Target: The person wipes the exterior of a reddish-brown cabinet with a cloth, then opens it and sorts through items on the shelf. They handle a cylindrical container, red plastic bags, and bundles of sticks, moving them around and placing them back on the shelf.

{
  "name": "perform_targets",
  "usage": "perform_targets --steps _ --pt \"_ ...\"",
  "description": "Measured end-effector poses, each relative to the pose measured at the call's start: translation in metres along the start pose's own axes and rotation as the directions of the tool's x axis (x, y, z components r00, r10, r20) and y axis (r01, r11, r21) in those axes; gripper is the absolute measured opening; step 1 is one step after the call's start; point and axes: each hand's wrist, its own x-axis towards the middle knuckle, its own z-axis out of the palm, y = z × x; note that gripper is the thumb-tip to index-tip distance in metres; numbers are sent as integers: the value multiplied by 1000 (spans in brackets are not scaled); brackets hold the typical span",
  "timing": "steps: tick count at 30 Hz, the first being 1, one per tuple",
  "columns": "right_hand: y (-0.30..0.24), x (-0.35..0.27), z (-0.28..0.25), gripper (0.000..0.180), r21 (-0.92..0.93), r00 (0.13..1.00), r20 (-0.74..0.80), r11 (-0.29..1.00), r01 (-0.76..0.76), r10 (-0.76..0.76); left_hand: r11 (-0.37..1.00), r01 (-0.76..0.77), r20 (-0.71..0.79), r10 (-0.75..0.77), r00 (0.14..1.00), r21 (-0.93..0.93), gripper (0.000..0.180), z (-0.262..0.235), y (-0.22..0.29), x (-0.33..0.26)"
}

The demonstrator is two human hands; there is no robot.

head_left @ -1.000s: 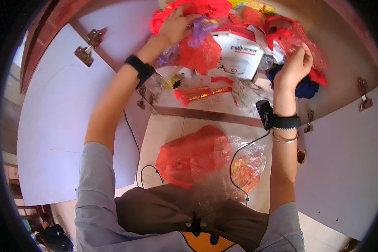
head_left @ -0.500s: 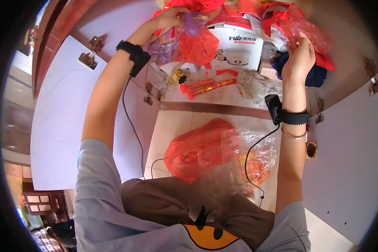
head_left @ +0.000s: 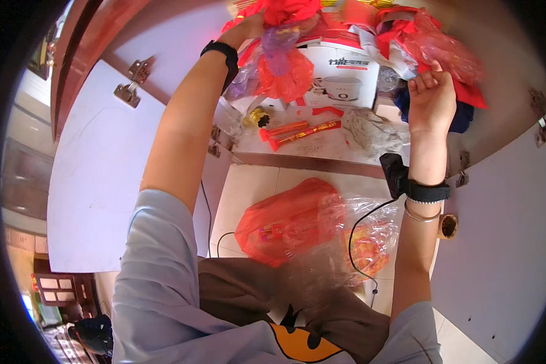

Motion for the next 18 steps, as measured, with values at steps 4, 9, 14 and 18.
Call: perform_targets --steps 4,9,14,18 --pt "-9 2 -17 19 -27 999 -32 999 22 -23 1000 -1 18 1 1000 31 37 -6 6 -7" --pt "-13 11 -42 14 8 995 -95 1000 -15 16 995 26 -72 -33 997 -98 34 -48 -28 -24" --pt "0 16 -59 7 45 984 -58 985 -169 171 565 107 28 -147 989 -818 32 -83 -65 -59" --pt "12 15 -59 9 25 976 -50 977 -213 214 187 20 -53 -379 924 -982 26 -111 -67 -84"
